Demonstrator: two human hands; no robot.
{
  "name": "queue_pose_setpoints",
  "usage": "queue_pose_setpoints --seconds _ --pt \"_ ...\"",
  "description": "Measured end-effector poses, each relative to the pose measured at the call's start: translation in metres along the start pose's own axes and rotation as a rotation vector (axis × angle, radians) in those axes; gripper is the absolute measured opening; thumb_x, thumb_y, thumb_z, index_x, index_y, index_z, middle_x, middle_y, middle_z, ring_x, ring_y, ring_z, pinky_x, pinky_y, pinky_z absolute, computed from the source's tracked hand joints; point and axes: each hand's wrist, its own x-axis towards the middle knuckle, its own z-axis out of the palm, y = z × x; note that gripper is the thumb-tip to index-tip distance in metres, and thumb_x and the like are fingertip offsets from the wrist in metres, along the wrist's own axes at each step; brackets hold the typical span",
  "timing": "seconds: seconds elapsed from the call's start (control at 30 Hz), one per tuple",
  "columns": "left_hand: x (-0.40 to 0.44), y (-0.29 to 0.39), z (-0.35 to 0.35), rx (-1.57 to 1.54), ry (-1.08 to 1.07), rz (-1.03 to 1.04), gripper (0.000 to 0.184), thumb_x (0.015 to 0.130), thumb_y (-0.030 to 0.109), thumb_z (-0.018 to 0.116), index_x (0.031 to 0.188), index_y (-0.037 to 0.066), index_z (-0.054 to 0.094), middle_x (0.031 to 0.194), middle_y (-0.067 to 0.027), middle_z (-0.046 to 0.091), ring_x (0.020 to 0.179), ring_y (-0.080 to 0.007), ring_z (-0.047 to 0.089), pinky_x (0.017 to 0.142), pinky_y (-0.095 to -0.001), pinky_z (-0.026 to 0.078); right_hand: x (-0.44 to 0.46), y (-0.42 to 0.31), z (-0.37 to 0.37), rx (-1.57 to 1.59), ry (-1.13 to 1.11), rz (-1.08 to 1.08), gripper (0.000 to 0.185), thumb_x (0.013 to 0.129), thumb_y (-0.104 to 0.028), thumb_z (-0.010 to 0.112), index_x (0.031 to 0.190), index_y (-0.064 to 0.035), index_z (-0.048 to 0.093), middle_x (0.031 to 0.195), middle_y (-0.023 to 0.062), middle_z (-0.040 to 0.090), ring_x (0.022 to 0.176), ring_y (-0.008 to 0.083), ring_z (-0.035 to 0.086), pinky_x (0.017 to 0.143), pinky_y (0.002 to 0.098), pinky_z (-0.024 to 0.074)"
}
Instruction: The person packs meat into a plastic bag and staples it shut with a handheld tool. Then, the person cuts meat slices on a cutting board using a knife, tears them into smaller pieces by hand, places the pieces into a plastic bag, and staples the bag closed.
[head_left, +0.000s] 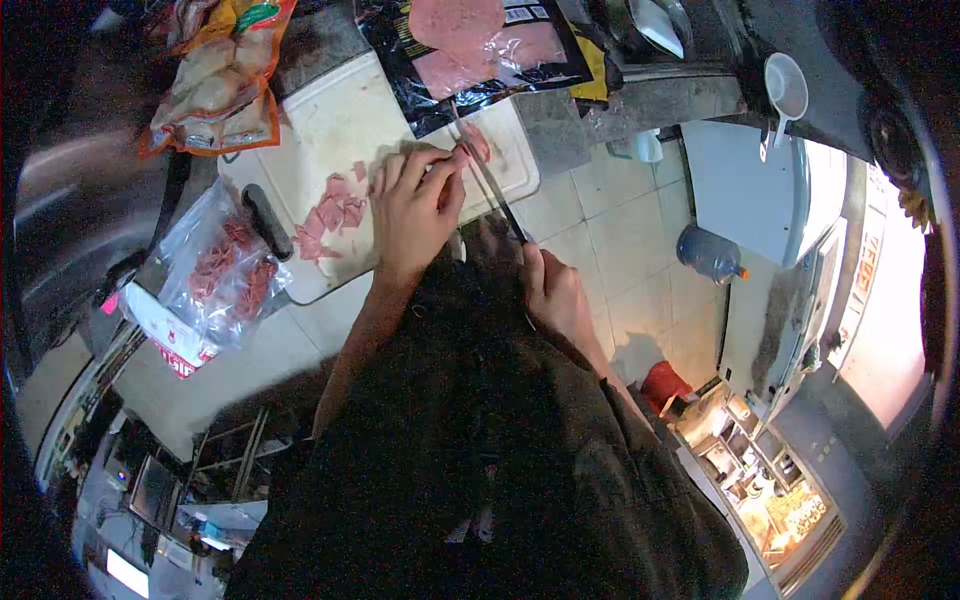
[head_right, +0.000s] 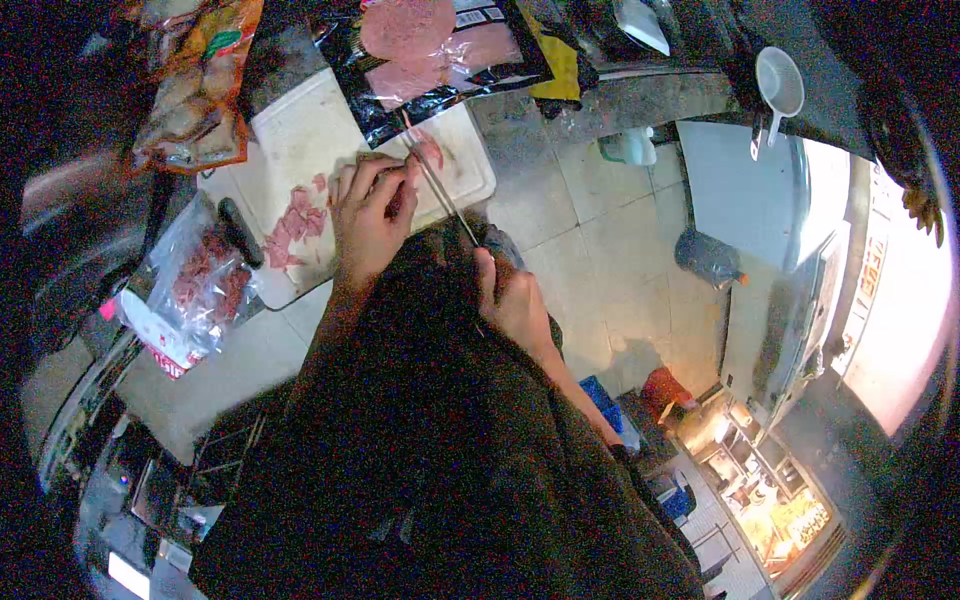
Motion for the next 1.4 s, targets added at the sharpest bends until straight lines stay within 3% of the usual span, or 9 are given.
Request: queue_pose_setpoints --seconds 0.27,0.43,0.57,0.67,0.87,0.97,1.2,1.23,1.4 --pt "-0.002 -0.002 0.003 -0.032 0.015 -0.009 0.014 0.08 0.013 0.075 0.094 0.011 0.071 0.105 0.0 0.066 0.095 -0.0254 0.059 0.082 -0.0399 0.046 0.023 0.012 0.029 0.001 0.036 -0.123 0.042 0.106 -0.034 0.046 0.098 0.0021 0.067 0.088 0.0344 0.064 0.086 0.0531 0.063 0.068 0.0571 0.0508" --pt "-0.004 -0.003 0.007 -0.03 0.039 -0.007 0.015 0.08 0.014 0.075 0.094 0.012 0.071 0.105 -0.0001 0.066 0.095 -0.0252 0.06 0.083 -0.041 0.045 0.015 0.012 0.026 -0.047 0.039 -0.014 0.049 0.105 -0.039 0.048 0.085 0.0028 0.063 0.079 0.0349 0.063 0.08 0.0542 0.064 0.066 0.0577 0.0508" --pt "-0.001 -0.001 0.004 -0.027 0.059 -0.016 0.014 0.082 0.015 0.074 0.095 0.012 0.071 0.104 0.0009 0.067 0.094 -0.0241 0.06 0.081 -0.0404 0.045 -0.009 0.034 0.016 -0.053 -0.008 0.028 0.05 0.108 -0.035 0.047 0.088 0.0088 0.06 0.067 0.0313 0.052 0.055 0.0379 0.051 0.06 0.0464 0.0464" --pt "-0.001 -0.001 0.001 -0.071 0.058 -0.002 0.012 0.083 0.015 0.074 0.095 0.011 0.071 0.102 0.0011 0.068 0.093 -0.0239 0.06 0.081 -0.0395 0.045 -0.002 0.022 0.009 -0.003 -0.03 0.008 0.049 0.108 -0.034 0.046 0.088 0.009 0.06 0.069 0.0322 0.052 0.057 0.0352 0.048 0.062 0.0457 0.0466" --pt "-0.003 -0.002 0.001 -0.074 0.062 -0.008 0.012 0.081 0.013 0.075 0.092 0.011 0.07 0.102 0.0012 0.068 0.094 -0.0236 0.061 0.08 -0.0395 0.045 0.003 0.004 0.006 0.065 -0.041 -0.043 0.051 0.108 -0.036 0.043 0.093 0.0092 0.062 0.074 0.0329 0.057 0.062 0.041 0.055 0.066 0.0468 0.0479" --pt "-0.005 -0.003 0.0 -0.059 0.072 0.009 0.012 0.08 0.012 0.076 0.091 0.011 0.069 0.102 0.0016 0.068 0.094 -0.0233 0.06 0.081 -0.0396 0.045 0.013 0.014 0.019 0.009 -0.015 -0.029 0.042 0.106 -0.032 0.049 0.091 0.003 0.067 0.078 0.033 0.064 0.079 0.0519 0.066 0.068 0.0556 0.0512" --pt "-0.007 -0.002 0.002 -0.039 0.09 -0.007 0.014 0.079 0.011 0.076 0.092 0.012 0.071 0.101 0.0018 0.065 0.094 -0.0236 0.06 0.079 -0.0391 0.045 0.018 0.022 0.024 0.002 0.013 -0.126 0.043 0.105 -0.034 0.05 0.092 0.0028 0.067 0.081 0.0318 0.065 0.081 0.0523 0.065 0.07 0.0574 0.0518" --pt "-0.007 0.001 -0.001 -0.043 0.098 -0.011 0.014 0.079 0.011 0.076 0.092 0.012 0.071 0.101 0.0015 0.065 0.094 -0.0238 0.06 0.079 -0.0392 0.045 0.005 0.013 0.013 0.047 -0.005 -0.052 0.049 0.108 -0.035 0.044 0.095 0.009 0.062 0.077 0.0346 0.058 0.069 0.048 0.061 0.066 0.0473 0.0487" --pt "-0.008 0.0 -0.002 -0.08 0.08 -0.044 0.014 0.08 0.011 0.075 0.094 0.011 0.071 0.103 -0.0012 0.066 0.094 -0.0255 0.06 0.082 -0.0407 0.046 0.001 0.026 0.006 -0.006 -0.057 -0.034 0.049 0.108 -0.035 0.044 0.094 0.0087 0.061 0.073 0.0332 0.056 0.062 0.0383 0.059 0.064 0.0458 0.0478"
